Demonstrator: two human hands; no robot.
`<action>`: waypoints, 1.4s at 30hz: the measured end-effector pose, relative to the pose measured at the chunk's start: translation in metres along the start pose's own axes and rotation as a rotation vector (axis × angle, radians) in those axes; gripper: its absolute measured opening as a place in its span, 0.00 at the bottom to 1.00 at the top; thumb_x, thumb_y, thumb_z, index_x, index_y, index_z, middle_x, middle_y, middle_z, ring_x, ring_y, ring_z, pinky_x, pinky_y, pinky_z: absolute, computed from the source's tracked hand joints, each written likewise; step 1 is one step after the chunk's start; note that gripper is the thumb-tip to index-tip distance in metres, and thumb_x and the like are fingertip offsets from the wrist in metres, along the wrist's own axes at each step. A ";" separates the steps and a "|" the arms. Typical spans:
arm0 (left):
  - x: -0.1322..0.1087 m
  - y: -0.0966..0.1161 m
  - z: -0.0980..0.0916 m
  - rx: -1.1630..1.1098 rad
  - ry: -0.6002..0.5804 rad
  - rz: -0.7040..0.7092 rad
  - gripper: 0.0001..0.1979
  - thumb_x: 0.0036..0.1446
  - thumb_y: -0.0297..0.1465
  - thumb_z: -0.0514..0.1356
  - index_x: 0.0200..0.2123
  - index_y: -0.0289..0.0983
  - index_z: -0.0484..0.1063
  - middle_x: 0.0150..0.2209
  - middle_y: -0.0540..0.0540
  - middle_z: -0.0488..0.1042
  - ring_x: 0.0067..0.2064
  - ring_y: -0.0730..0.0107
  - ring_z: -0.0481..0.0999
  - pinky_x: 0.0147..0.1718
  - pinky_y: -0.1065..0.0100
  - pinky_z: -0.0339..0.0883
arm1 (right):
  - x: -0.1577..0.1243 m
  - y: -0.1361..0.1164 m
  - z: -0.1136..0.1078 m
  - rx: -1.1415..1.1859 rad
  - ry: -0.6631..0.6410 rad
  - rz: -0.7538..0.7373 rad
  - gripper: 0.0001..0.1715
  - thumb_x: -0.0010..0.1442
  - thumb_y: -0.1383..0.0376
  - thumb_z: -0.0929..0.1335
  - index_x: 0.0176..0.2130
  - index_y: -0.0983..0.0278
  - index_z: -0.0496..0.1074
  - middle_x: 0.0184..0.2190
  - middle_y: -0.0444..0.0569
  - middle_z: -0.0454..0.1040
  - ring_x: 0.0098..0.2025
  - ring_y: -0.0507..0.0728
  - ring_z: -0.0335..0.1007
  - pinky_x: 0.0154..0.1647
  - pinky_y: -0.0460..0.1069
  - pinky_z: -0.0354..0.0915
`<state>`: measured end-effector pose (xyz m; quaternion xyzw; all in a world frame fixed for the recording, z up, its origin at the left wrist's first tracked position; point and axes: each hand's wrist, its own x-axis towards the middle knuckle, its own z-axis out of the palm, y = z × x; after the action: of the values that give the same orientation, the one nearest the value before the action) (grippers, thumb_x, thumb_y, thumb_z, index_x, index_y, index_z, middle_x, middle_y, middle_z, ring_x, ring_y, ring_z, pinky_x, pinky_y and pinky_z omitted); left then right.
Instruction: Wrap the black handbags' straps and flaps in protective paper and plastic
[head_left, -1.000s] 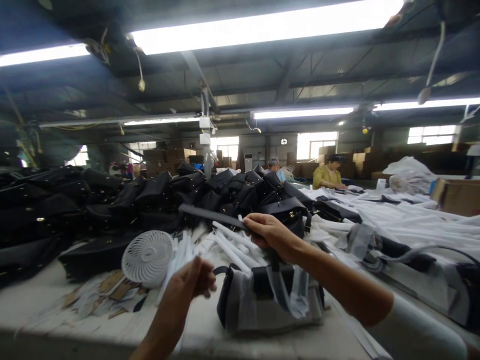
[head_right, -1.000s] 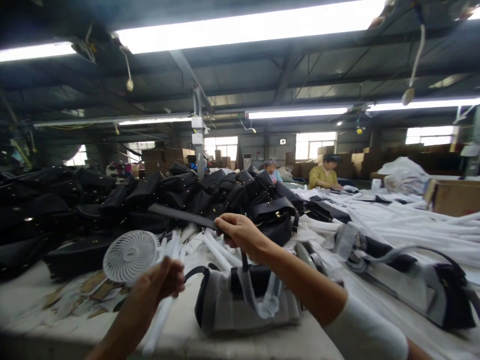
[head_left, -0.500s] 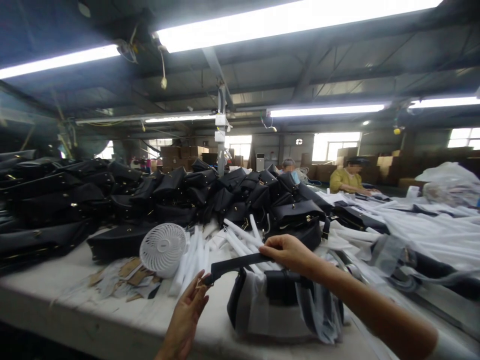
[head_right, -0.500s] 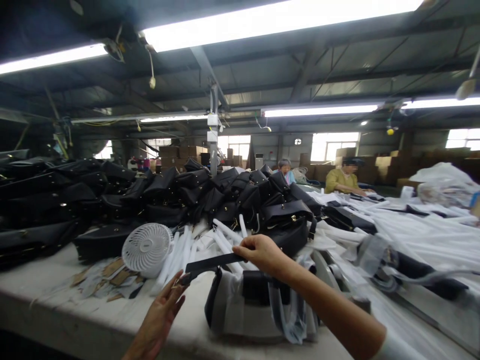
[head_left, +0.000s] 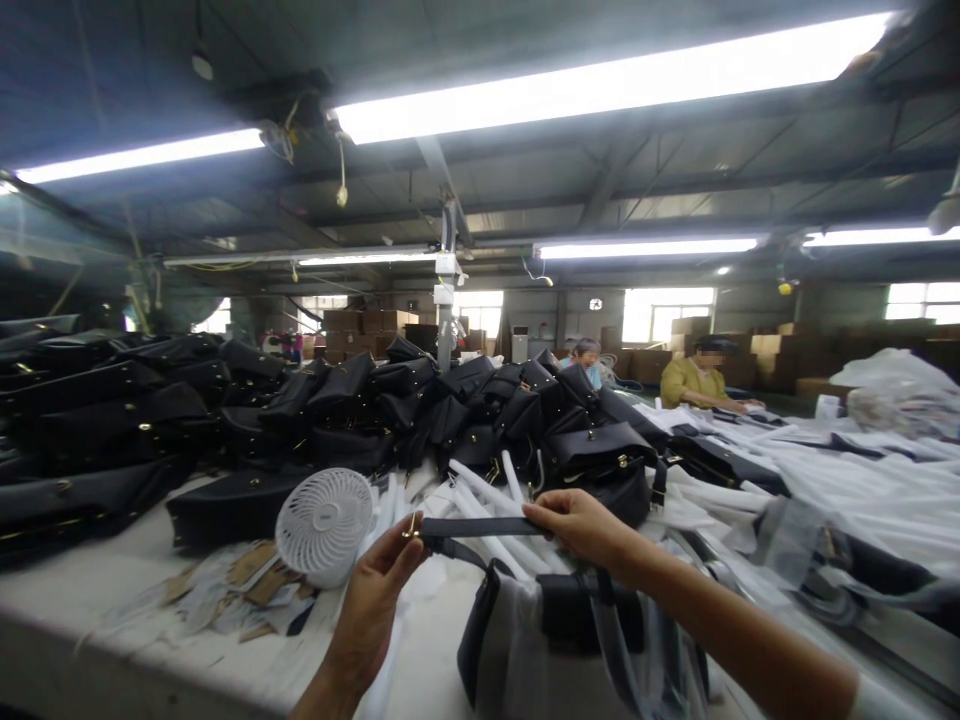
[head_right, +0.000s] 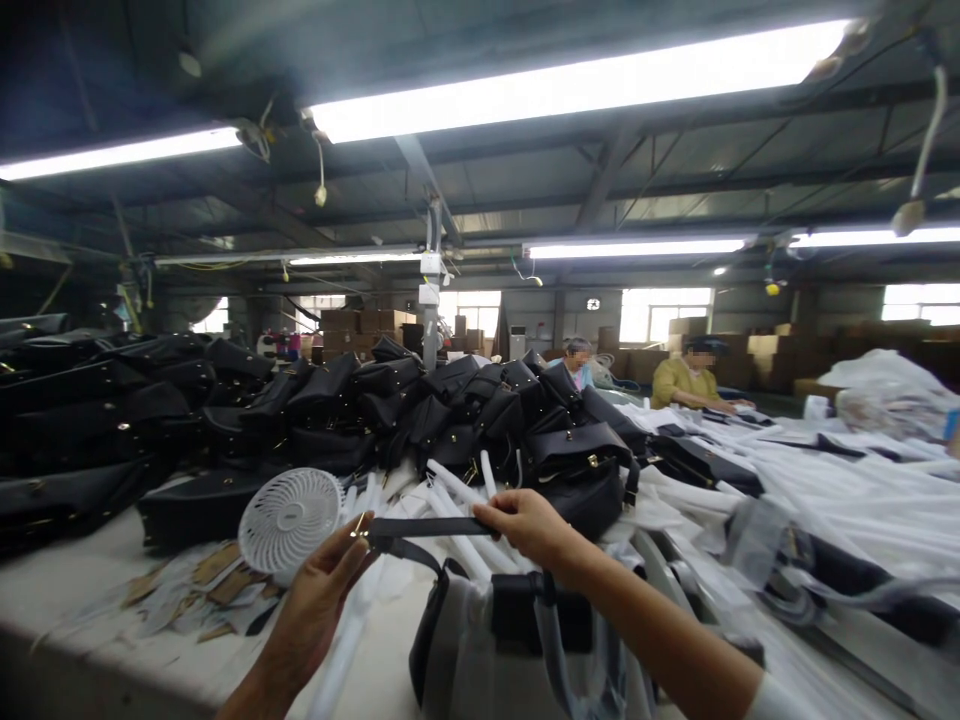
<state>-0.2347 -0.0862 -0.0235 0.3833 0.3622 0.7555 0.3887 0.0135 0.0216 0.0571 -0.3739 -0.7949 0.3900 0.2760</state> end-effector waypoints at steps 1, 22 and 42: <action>0.001 0.000 0.001 0.022 0.001 0.006 0.23 0.51 0.35 0.70 0.51 0.39 0.76 0.50 0.43 0.79 0.56 0.55 0.74 0.60 0.55 0.62 | 0.000 0.001 0.000 0.003 0.002 -0.002 0.29 0.54 0.41 0.67 0.23 0.62 0.64 0.14 0.36 0.53 0.16 0.47 0.44 0.15 0.45 0.41; 0.015 0.026 0.083 0.351 -0.271 0.184 0.12 0.50 0.36 0.68 0.37 0.35 0.79 0.34 0.45 0.81 0.42 0.58 0.79 0.42 0.65 0.71 | -0.003 -0.078 0.032 -0.657 0.312 -0.646 0.11 0.63 0.56 0.69 0.42 0.56 0.79 0.47 0.46 0.75 0.45 0.58 0.72 0.46 0.52 0.64; 0.021 -0.001 0.119 0.442 -0.481 0.116 0.17 0.52 0.40 0.67 0.43 0.37 0.79 0.41 0.44 0.81 0.39 0.62 0.78 0.37 0.68 0.68 | 0.018 -0.088 -0.049 1.017 0.577 -0.480 0.13 0.59 0.53 0.72 0.33 0.60 0.72 0.28 0.40 0.77 0.34 0.50 0.75 0.44 0.48 0.71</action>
<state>-0.1409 -0.0377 0.0343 0.6457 0.3926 0.5675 0.3269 0.0060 0.0197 0.1594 -0.0972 -0.4656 0.5298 0.7021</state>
